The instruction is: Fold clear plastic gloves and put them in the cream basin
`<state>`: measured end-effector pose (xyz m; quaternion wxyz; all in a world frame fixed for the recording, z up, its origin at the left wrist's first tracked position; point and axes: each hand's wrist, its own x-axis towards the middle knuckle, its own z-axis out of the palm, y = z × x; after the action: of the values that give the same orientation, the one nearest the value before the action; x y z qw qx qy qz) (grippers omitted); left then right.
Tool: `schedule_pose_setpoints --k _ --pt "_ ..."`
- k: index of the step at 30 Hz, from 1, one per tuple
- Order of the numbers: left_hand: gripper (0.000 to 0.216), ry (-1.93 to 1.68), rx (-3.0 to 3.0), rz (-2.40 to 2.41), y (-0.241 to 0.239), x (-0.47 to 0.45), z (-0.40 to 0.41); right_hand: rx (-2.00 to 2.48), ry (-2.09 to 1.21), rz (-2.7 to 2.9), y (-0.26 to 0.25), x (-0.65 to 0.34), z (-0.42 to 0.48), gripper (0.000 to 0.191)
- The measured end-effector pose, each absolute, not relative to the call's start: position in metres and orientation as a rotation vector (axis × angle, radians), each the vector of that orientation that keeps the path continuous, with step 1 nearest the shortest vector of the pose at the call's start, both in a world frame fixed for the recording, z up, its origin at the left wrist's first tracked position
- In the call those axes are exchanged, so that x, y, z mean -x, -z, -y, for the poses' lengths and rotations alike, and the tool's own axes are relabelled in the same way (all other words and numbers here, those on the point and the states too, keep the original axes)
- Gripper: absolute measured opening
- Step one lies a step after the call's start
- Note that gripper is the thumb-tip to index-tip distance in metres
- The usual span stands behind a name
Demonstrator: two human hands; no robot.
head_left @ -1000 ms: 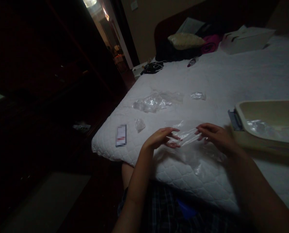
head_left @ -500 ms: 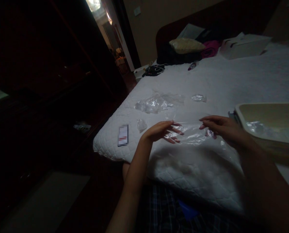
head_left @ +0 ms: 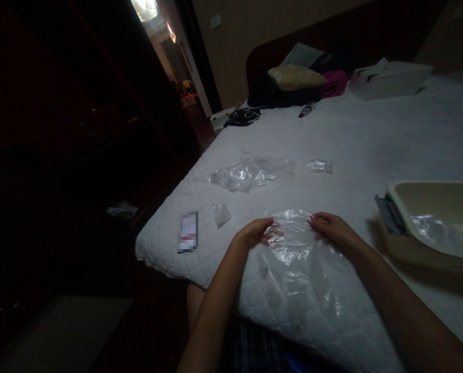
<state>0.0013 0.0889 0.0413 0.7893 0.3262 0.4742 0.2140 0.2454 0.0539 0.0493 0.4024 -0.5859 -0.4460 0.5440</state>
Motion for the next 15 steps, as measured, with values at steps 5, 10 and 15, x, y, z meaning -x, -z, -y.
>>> schedule_pose_setpoints --k 5,10,15 --pt "0.023 -0.502 -0.713 -1.008 -0.04 0.001 -0.089 1.45 -1.29 1.168 -0.038 -0.251 -0.057 0.047" --pt "0.024 -0.743 -0.824 -1.031 -0.037 -0.002 -0.088 1.39 -1.119 1.172 -0.028 -0.257 -0.057 0.05" --pt "0.026 -0.914 -0.915 -1.133 -0.035 -0.008 -0.087 1.476 -0.599 1.548 -0.027 -0.253 -0.047 0.037"
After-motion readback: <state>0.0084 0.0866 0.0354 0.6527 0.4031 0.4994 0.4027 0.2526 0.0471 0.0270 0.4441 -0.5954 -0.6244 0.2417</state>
